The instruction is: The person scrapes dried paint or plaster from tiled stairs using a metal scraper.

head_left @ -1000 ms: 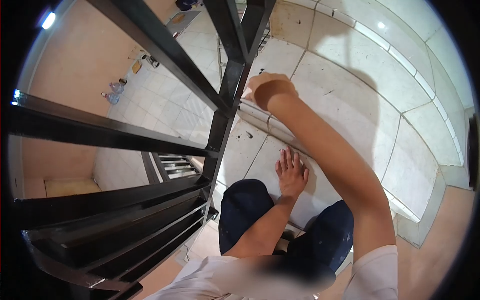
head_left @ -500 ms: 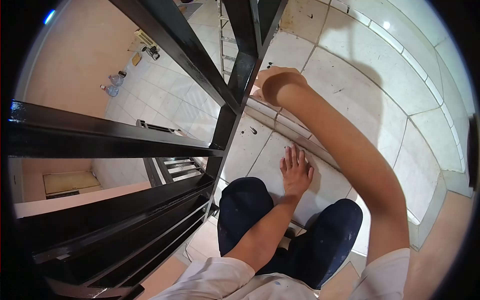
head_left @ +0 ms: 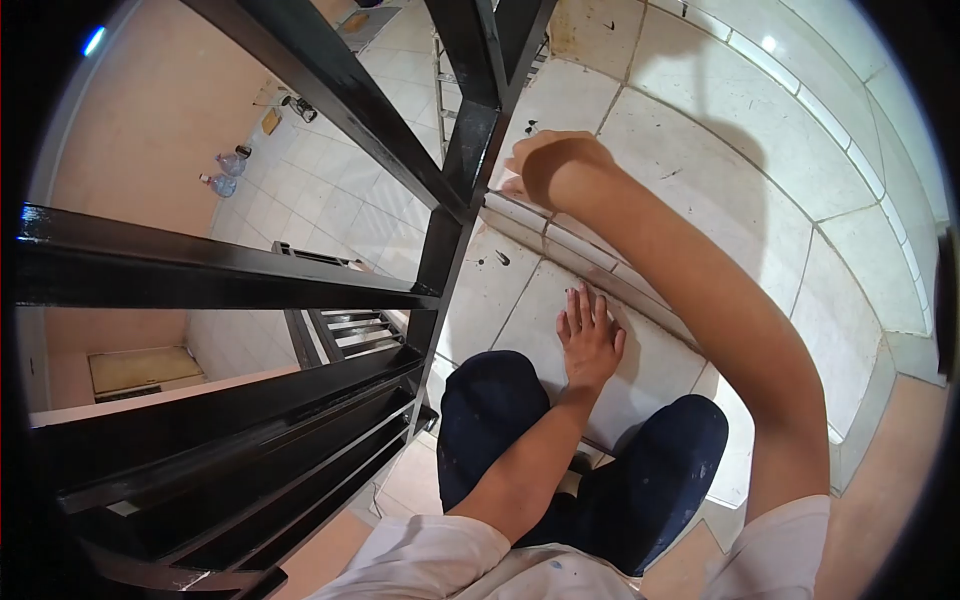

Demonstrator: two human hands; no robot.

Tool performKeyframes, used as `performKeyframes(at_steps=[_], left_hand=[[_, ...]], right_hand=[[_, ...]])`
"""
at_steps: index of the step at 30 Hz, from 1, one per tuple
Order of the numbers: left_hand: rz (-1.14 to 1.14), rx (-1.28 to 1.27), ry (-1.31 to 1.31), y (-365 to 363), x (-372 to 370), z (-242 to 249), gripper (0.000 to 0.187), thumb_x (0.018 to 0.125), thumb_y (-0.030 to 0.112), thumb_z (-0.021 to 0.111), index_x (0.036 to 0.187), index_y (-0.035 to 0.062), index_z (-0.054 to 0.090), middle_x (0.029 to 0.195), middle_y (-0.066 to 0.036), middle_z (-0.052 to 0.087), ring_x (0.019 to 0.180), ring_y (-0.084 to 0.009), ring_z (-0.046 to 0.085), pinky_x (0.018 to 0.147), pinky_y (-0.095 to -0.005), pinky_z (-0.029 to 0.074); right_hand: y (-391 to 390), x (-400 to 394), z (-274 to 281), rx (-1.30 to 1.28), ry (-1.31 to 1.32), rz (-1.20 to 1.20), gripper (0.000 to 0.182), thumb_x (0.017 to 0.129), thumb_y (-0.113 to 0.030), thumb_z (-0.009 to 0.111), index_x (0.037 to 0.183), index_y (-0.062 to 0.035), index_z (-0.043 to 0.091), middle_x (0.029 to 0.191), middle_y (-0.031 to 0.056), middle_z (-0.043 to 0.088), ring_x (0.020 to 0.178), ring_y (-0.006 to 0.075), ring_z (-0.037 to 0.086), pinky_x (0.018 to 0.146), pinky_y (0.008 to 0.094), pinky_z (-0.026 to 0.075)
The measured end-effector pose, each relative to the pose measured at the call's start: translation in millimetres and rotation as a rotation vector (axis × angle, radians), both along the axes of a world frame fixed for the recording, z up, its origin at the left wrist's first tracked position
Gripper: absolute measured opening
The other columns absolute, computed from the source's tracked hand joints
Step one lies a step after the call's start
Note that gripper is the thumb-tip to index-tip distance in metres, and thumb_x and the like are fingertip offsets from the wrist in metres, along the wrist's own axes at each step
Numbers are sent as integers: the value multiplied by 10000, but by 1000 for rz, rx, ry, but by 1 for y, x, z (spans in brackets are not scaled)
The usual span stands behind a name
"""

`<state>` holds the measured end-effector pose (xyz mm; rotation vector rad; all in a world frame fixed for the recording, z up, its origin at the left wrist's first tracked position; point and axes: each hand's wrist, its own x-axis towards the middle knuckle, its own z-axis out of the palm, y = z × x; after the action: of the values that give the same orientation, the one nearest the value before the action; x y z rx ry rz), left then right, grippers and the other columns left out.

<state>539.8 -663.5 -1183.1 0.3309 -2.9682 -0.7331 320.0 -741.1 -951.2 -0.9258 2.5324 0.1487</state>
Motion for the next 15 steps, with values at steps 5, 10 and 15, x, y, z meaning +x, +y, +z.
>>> performKeyframes(at_steps=[5, 10, 15], left_hand=[[-6, 7, 11, 1, 2, -1, 687, 857, 370, 641, 1420, 62, 396, 1604, -179, 249, 1503, -362, 171, 1174, -530, 147], [-15, -2, -8, 1, 0, 3, 683, 865, 374, 634, 1422, 64, 389, 1601, -180, 253, 1504, -360, 168, 1174, -525, 144], [-3, -15, -14, 2, 5, 0, 684, 868, 385, 632, 1424, 66, 392, 1605, -177, 248, 1508, -354, 162, 1172, -521, 145]], right_hand=[[-1, 0, -3, -29, -40, -140, 370, 1001, -451, 514, 1219, -199, 675, 1199, 67, 692, 1127, 278, 656, 918, 428, 550], [0, 0, -2, -41, -48, -200, 394, 997, -454, 520, 1252, -188, 661, 1213, 68, 687, 1152, 271, 643, 920, 424, 544], [-9, 2, 2, 2, -64, -118, 362, 991, -426, 537, 1218, -180, 675, 1213, 85, 680, 1136, 274, 650, 914, 430, 547]])
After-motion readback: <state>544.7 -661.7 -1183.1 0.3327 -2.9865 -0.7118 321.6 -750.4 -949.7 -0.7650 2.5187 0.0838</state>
